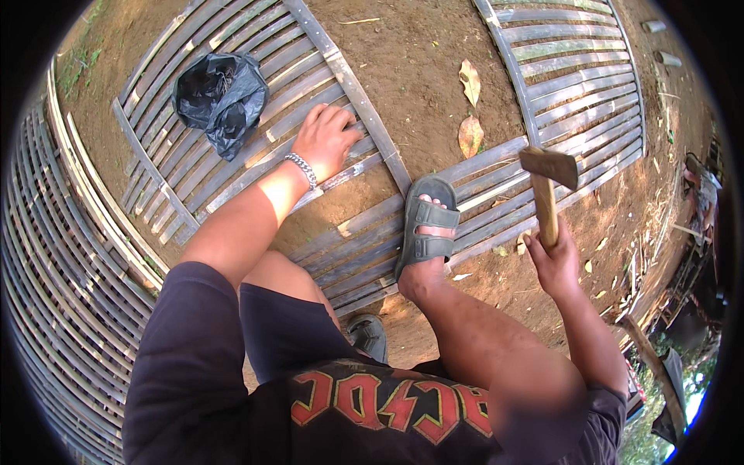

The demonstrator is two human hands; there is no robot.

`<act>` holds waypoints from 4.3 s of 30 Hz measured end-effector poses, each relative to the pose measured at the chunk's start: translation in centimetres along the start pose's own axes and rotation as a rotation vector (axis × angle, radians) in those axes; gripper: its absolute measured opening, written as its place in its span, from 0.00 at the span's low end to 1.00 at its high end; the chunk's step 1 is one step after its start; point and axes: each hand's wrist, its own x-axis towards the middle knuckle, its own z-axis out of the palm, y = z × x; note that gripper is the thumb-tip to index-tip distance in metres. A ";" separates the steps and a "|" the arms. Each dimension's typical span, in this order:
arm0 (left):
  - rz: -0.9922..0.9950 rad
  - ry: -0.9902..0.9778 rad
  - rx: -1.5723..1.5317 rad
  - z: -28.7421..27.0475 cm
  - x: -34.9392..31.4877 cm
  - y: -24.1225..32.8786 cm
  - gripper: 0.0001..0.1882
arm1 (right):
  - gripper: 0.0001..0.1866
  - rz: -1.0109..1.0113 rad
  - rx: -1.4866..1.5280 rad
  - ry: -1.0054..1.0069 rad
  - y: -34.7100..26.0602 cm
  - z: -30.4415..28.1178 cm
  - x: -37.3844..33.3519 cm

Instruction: The person assembles a bamboo structure on the ground. They position a long bamboo strip across a grid of parallel slats and secure it by hammering nails into the intersections using a small axe. The person works methodically along the length of the strip, driving multiple nails to fasten the components together.

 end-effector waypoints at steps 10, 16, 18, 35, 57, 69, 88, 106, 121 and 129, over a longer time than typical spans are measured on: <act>0.224 -0.139 0.080 -0.9 2.7 -1.0 0.15 | 0.25 0.638 0.312 0.280 7.9 6.4 -12.9; 0.279 -0.141 0.079 -0.7 2.8 -1.5 0.12 | 0.24 0.558 0.374 0.046 5.8 8.3 -9.9; 0.287 -0.137 0.085 -0.7 2.8 -1.4 0.12 | 0.23 0.548 0.341 -0.028 5.1 7.7 -9.2; 0.339 -0.300 0.196 -1.3 4.5 -0.9 0.06 | 0.26 0.559 0.458 -0.065 3.0 8.5 -9.7; 0.154 -0.105 -0.036 -0.6 2.0 -1.3 0.05 | 0.26 0.534 0.469 -0.040 1.9 8.8 -10.1; -0.491 0.107 -0.401 1.6 -4.1 3.6 0.15 | 0.25 0.525 0.515 -0.029 3.1 9.5 -10.4; -0.511 -0.421 -0.107 0.8 0.0 5.2 0.36 | 0.25 0.588 0.584 -0.085 2.5 9.2 -10.2; -0.709 -0.330 -0.473 -1.2 -0.6 4.7 0.33 | 0.25 0.553 0.623 -0.101 4.3 10.2 -10.1; -0.532 -0.319 -0.115 1.1 -1.9 5.4 0.39 | 0.25 0.580 0.636 -0.109 3.8 10.0 -10.1; -0.757 -0.344 -0.482 0.4 -0.5 5.2 0.42 | 0.24 0.580 0.668 -0.111 4.0 10.3 -10.2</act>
